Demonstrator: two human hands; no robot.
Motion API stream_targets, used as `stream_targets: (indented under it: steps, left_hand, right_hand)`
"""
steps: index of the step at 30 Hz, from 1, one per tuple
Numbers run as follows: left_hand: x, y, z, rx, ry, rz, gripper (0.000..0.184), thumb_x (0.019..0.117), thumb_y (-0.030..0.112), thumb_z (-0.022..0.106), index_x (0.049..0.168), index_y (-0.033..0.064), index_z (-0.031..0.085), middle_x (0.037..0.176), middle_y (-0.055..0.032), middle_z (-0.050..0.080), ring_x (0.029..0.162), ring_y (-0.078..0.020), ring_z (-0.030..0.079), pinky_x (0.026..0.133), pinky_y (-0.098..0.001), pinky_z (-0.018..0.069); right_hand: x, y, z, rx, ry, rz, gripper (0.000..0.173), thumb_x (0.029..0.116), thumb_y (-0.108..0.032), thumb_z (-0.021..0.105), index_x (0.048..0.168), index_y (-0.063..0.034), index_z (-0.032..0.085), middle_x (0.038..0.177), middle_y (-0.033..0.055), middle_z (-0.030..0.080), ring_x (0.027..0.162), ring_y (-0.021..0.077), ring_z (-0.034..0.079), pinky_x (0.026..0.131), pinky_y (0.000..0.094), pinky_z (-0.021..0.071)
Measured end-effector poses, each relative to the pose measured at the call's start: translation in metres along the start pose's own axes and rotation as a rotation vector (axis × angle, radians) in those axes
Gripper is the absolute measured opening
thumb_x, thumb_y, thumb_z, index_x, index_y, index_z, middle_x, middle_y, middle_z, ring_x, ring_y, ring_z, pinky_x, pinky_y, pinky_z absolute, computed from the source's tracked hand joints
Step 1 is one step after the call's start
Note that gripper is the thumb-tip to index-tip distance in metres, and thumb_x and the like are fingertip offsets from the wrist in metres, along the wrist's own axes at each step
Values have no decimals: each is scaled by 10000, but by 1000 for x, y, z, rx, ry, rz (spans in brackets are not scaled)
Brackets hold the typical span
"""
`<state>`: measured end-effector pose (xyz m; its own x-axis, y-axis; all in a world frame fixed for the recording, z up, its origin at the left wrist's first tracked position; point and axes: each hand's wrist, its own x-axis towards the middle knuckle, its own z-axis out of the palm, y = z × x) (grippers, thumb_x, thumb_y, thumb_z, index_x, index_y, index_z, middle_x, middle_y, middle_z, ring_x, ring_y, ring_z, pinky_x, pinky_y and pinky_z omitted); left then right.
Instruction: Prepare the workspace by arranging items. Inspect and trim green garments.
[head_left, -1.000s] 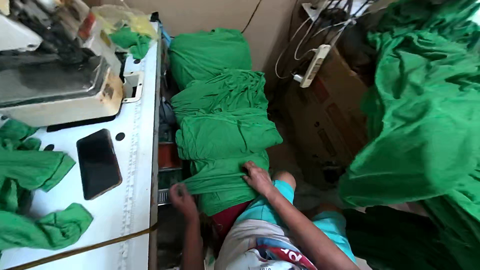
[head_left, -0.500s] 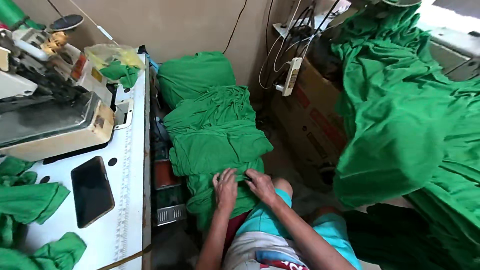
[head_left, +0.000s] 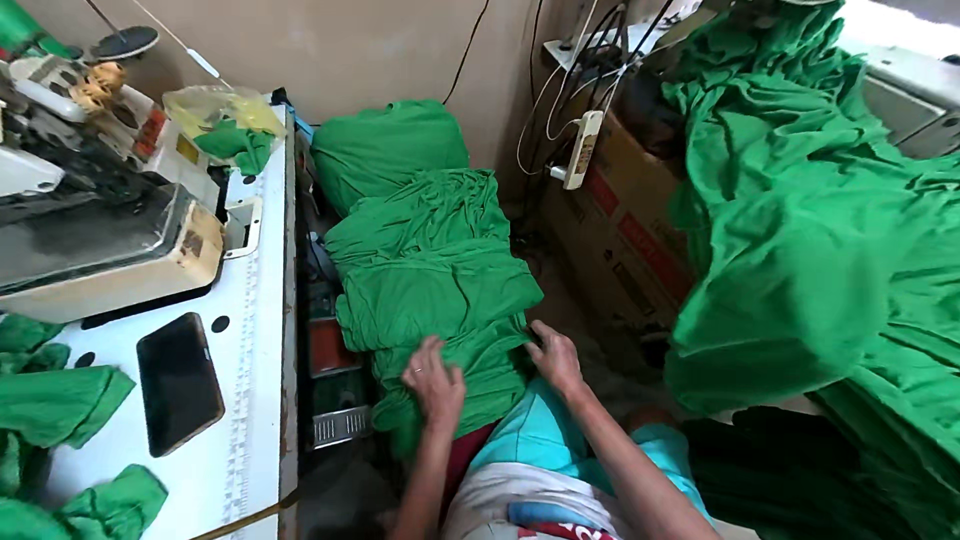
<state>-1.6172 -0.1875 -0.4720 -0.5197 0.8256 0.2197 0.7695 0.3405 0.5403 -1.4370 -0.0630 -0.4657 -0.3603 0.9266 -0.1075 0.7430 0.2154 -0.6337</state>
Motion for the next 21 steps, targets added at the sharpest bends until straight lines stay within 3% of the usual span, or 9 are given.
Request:
stream_targets:
  steps: [3, 5, 8, 11, 13, 16, 17, 19, 21]
  left_hand:
    - [13, 42, 22, -140, -370, 127, 660, 922, 345, 730, 1480, 67, 514, 1462, -131, 572, 1362, -344, 507, 1140, -605, 318]
    - [25, 46, 34, -236, -491, 95, 472, 991, 246, 643, 1400, 19, 574, 1285, -173, 669, 1252, -336, 592, 1141, -554, 349]
    - [44, 37, 20, -240, -379, 47, 306, 1045, 123, 499, 1267, -16, 656, 1205, -214, 685, 1190, -369, 627, 1067, -510, 464]
    - [55, 8, 1, -162, -185, 32, 244, 994, 62, 560, 1183, -31, 685, 1184, -211, 688, 1153, -365, 642, 1021, -488, 503]
    - [59, -14, -6, -137, -167, 28, 201, 946, -15, 578, 1111, -44, 690, 1160, -223, 669, 1123, -378, 642, 997, -511, 509]
    - [60, -39, -7, -38, -230, 58, 226, 943, -51, 553, 1099, -21, 714, 1170, -224, 664, 1132, -400, 632, 1008, -564, 475]
    - [60, -47, -4, 22, -267, 68, 241, 945, -52, 546, 1096, 6, 725, 1174, -209, 671, 1144, -393, 628, 1011, -575, 455]
    - [63, -58, -4, 130, -454, 11, 305, 976, -29, 506, 1146, 87, 731, 1258, -159, 657, 1245, -372, 565, 1076, -597, 362]
    - [67, -63, -13, 138, -594, -69, 319, 995, 25, 502, 1169, 150, 739, 1334, -99, 642, 1316, -348, 511, 1108, -616, 301]
  right_hand:
    - [-1, -14, 0, 57, -15, -120, 282, 985, -67, 597, 1244, 17, 668, 1203, 208, 700, 1125, 353, 680, 1013, 534, 514]
    - [-2, -17, 1, 22, -23, -165, 265, 971, -69, 615, 1214, 16, 680, 1192, 204, 706, 1104, 359, 688, 986, 547, 525]
    - [0, -12, -4, -183, -37, -67, 322, 955, -81, 645, 1270, -14, 656, 1304, 226, 642, 1055, 417, 694, 881, 596, 557]
    - [-1, 3, -5, -257, -79, 101, 371, 969, -87, 623, 1337, -40, 622, 1397, 232, 578, 1079, 448, 675, 879, 625, 545]
    - [-7, 10, -3, -191, -53, 57, 352, 947, -60, 642, 1296, -14, 634, 1355, 242, 599, 1086, 449, 669, 881, 624, 543]
    - [-28, 9, 6, -182, -47, -152, 270, 905, -28, 666, 1172, -17, 704, 1260, 247, 642, 948, 448, 700, 759, 615, 570]
    - [-35, 7, 7, -222, -132, -195, 246, 911, -46, 658, 1148, -43, 726, 1261, 227, 655, 951, 436, 705, 766, 610, 570]
    - [-38, 1, 3, -309, -475, -149, 268, 981, -168, 630, 1223, -87, 713, 1378, 200, 602, 1124, 418, 660, 927, 607, 533]
    - [-36, 2, -2, -274, -572, -121, 359, 989, -346, 669, 1224, -77, 709, 1329, 194, 629, 1180, 395, 632, 998, 605, 494]
